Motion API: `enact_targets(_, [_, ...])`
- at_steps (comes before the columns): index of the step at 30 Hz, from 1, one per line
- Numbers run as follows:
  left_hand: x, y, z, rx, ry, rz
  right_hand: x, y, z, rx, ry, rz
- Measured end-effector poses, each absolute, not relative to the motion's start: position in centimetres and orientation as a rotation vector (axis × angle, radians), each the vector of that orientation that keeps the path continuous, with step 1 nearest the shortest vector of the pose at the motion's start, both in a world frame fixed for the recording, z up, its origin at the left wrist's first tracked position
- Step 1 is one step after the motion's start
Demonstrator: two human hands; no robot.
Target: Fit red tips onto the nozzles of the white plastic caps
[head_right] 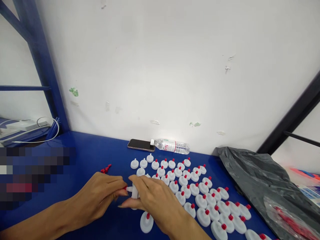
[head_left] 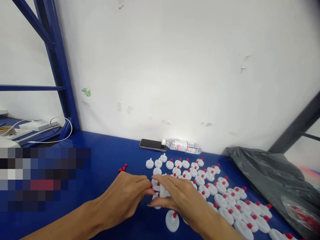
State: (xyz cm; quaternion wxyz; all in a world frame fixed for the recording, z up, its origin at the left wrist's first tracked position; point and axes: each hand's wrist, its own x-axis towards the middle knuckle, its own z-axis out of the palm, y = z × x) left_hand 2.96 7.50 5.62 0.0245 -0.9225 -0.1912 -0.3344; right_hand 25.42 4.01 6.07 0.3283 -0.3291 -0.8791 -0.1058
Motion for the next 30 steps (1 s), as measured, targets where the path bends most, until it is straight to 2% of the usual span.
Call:
enact_targets(4, [3.1, 6.7, 5.7, -2.813, -0.506, -1.081, 25.2, 3.7, 5.8, -0.771, -2.268, -0.423])
enact_targets(12, [3.2, 6.0, 5.5, -2.666, -0.420, -1.158, 24.2, 2.7, 5.9, -0.823, -2.223, -0.104])
enact_targets(19, [3.0, 5.1, 7.1, -2.846, -0.465, -1.128, 24.4, 2.2, 6.7, -0.674, -2.264, -0.446])
enact_targets(25, [2.8, 5.0, 8.1, -2.874, -0.475, -1.170, 24.6, 2.6, 8.2, -0.600, -2.299, -0.493])
enact_targets(30, [2.6, 6.4, 7.8, -2.811, -0.620, -1.197, 24.5, 3.0, 9.2, -0.777, -2.260, -0.477])
